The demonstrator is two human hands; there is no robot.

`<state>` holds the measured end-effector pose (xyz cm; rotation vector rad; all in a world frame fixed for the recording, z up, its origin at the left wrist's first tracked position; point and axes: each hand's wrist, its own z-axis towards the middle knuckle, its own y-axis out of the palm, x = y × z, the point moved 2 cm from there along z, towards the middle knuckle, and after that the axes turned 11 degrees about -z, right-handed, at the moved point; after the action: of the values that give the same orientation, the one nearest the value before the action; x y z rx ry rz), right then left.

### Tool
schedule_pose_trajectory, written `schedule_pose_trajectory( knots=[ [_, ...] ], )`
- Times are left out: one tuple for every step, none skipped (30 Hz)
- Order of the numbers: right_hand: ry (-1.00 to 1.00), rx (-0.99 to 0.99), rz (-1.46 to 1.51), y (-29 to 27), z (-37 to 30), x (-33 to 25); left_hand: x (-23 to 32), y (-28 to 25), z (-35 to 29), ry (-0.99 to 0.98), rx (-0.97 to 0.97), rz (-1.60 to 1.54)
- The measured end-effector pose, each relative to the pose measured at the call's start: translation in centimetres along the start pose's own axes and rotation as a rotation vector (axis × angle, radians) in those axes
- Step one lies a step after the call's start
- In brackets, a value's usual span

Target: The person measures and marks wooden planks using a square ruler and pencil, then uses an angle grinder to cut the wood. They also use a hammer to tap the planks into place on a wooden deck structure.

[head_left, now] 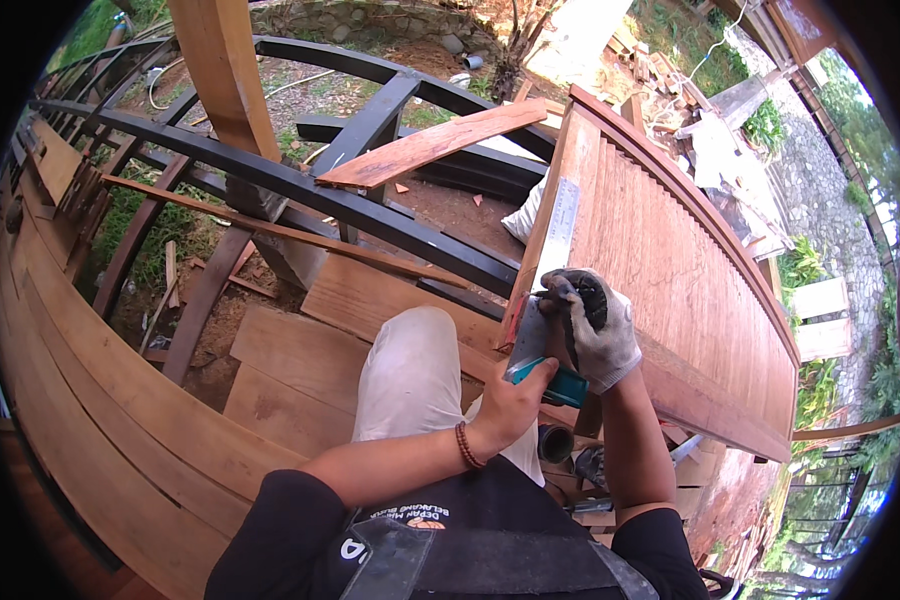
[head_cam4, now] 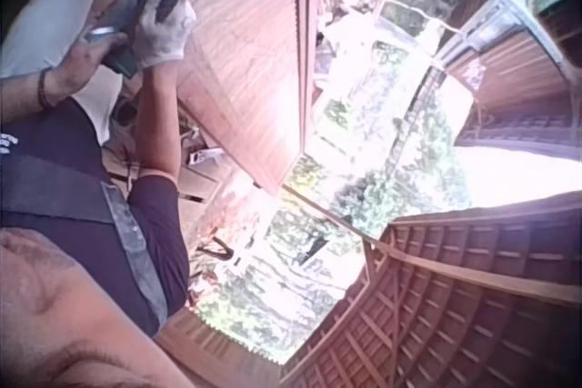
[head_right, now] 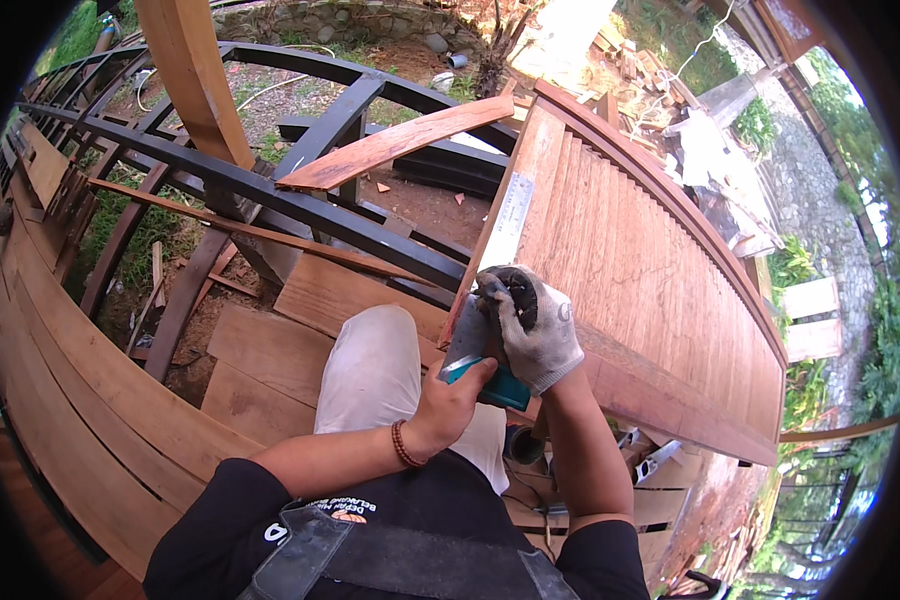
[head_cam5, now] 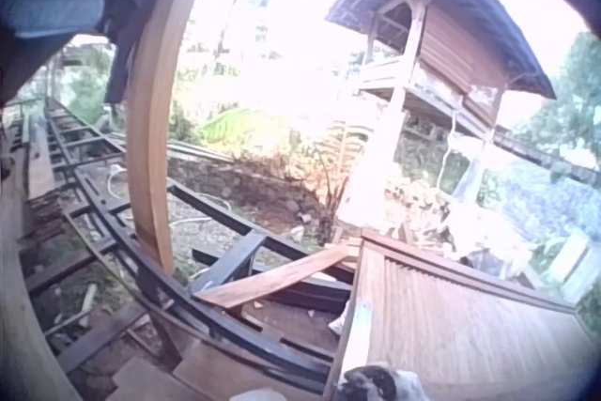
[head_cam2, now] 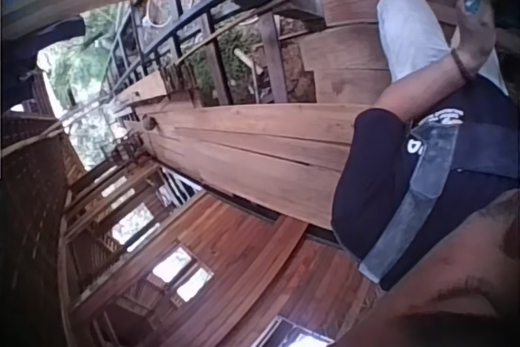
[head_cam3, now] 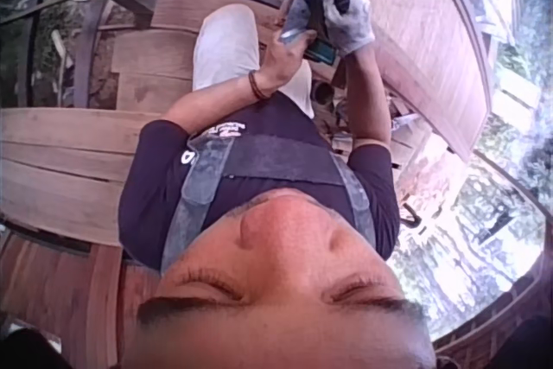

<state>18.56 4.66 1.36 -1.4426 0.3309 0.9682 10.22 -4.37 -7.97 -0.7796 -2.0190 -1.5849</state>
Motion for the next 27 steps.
schedule_pose_trajectory(
  knots=[
    [-0.006,-0.006,-0.025,0.0,0.0,0.0,0.1,0.1,0.0,-0.003,-0.002,-0.005],
    [-0.012,-0.012,-0.05,-0.1,0.1,0.1,0.2,0.2,-0.1,-0.005,-0.004,-0.011],
    [-0.018,-0.018,-0.075,-0.2,0.1,0.2,0.3,0.3,-0.2,-0.007,-0.007,-0.016],
    [-0.027,-0.009,-0.075,-0.1,0.1,0.3,0.3,0.3,-0.2,-0.009,-0.008,-0.021],
    [-0.036,-0.001,-0.074,0.0,0.1,0.5,0.2,0.3,-0.2,-0.011,-0.007,-0.025],
    [-0.044,0.008,-0.072,0.1,0.0,0.5,0.1,0.3,-0.2,-0.014,-0.006,-0.028],
    [-0.063,-0.026,-0.112,0.1,-0.2,0.4,0.0,0.3,-0.2,-0.006,-0.014,-0.035],
    [-0.084,-0.06,-0.149,0.0,-0.4,0.3,0.1,0.2,-0.1,0.004,-0.021,-0.04],
    [-0.105,-0.094,-0.187,0.0,-0.6,0.0,0.1,0.1,-0.1,0.013,-0.027,-0.044],
    [-0.113,-0.113,-0.209,-0.1,-0.7,-0.4,0.1,0.1,-0.1,0.053,-0.043,-0.014],
    [-0.121,-0.129,-0.233,-0.2,-0.7,-1.0,0.1,0.0,-0.1,0.091,-0.06,0.015],
    [-0.129,-0.146,-0.257,-0.2,-0.8,-1.3,0.2,0.0,-0.1,0.13,-0.078,0.044],
    [-0.109,-0.101,-0.235,-0.1,-0.6,-1.4,0.2,0.1,-0.1,0.084,-0.065,0.011],
    [-0.09,-0.054,-0.215,0.0,-0.3,-1.5,0.4,0.2,-0.2,0.037,-0.053,-0.023],
    [-0.07,-0.008,-0.195,0.0,-0.1,-1.4,0.5,0.3,-0.2,-0.009,-0.042,-0.058],
    [-0.049,-0.032,-0.189,0.0,-0.1,-1.3,0.3,0.4,-0.2,0.082,-0.068,0.001],
    [-0.09,-0.065,-0.209,0.0,-0.2,-1.4,-0.2,0.1,0.0,0.176,-0.086,0.064],
    [-0.133,-0.096,-0.23,-0.1,-0.6,-1.6,-0.4,-0.1,0.1,0.27,-0.105,0.127],
    [-0.176,-0.128,-0.25,-0.1,-0.9,-2.0,-0.7,-0.4,0.2,0.316,-0.121,0.221],
    [-0.197,-0.17,-0.255,-0.3,-1.2,-2.2,-0.8,-0.5,0.2,0.358,-0.145,0.31],
    [-0.185,-0.146,-0.262,-0.4,-1.1,-2.2,-0.8,-0.4,0.2,0.4,-0.168,0.4],
    [-0.174,-0.121,-0.268,-0.3,-0.9,-2.3,-0.9,-0.4,0.2,0.365,-0.174,0.393],
    [-0.16,-0.095,-0.275,-0.3,-0.9,-2.3,-0.5,-0.3,0.1,0.328,-0.181,0.388],
    [-0.173,-0.112,-0.295,-0.3,-1.0,-2.2,-0.4,-0.2,0.0,0.291,-0.189,0.382],
    [-0.189,-0.149,-0.301,-0.4,-1.3,-2.5,-0.8,-0.2,0.1,0.272,-0.182,0.34],
    [-0.21,-0.188,-0.301,-0.4,-1.6,-3.2,-1.2,-0.4,0.4,0.258,-0.168,0.301],
    [-0.232,-0.228,-0.3,-0.3,-1.7,-3.5,-1.5,-0.6,0.6,0.244,-0.154,0.263]
  ],
)
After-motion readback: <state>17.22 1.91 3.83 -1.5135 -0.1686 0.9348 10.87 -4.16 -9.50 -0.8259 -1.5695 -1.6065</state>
